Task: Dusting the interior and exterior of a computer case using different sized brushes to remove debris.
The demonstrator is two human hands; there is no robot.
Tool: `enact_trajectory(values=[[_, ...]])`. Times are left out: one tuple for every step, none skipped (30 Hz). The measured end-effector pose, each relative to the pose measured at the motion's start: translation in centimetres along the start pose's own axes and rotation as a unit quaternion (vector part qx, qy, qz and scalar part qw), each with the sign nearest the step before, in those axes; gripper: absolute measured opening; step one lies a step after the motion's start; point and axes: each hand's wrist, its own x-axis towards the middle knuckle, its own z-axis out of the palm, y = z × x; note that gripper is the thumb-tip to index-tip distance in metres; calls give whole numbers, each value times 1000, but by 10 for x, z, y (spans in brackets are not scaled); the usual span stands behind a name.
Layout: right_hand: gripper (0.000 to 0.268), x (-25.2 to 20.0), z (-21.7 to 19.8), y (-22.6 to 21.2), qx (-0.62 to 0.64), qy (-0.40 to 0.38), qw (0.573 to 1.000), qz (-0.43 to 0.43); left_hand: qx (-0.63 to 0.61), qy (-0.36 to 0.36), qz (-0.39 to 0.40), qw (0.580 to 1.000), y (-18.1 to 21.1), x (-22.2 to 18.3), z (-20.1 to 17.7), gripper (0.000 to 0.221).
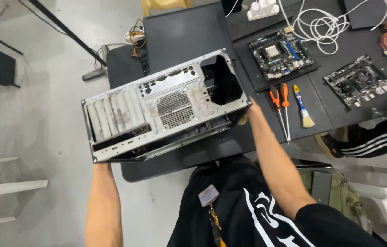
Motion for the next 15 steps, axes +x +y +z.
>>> enact_trajectory(values=[[24,-11,-7,-11,0,11,1000,-9,-14,-8,2,1000,10,-1,5,42],[25,-23,-13,-21,-2,23,1000,-16,-27,-17,1,999,18,-4,11,43],[26,-33,-17,-32,-3,34,999,-23,-41,-26,1,999,25,-7,16,43],[28,-43,-21,-40,-4,41,999,-31,-54,-31,-1,998,34,-12,20,44],[29,-51,-25,-49,-5,48,998,-39,-67,-36,-2,997,43,-16,22,45],[31,-61,-29,-58,-8,54,998,-44,-81,-41,-7,996,50,-24,22,46],[33,-63,-35,-62,-12,59,997,-50,-95,-45,-11,994,56,-28,22,47],[34,-66,-38,-64,-16,59,997,-52,-108,-46,-22,993,59,-39,20,48],[36,-68,-41,-66,-21,59,997,-55,-121,-47,-32,991,63,-50,19,49],[38,-77,-38,-81,-25,59,996,-63,-136,-46,-37,989,69,-57,17,50],[40,-86,-36,-96,-29,59,995,-71,-151,-44,-41,987,76,-65,13,51],[42,-91,-35,-118,-32,60,994,-86,-168,-41,-40,984,87,-68,9,52],[44,-97,-31,-137,-35,60,993,-100,-185,-38,-39,981,96,-70,4,54],[46,-103,-31,-157,-38,63,991,-116,-203,-36,-35,978,106,-71,3,55],[47,-110,-30,-175,-41,65,988,-132,-221,-34,-31,974,116,-73,2,56]])
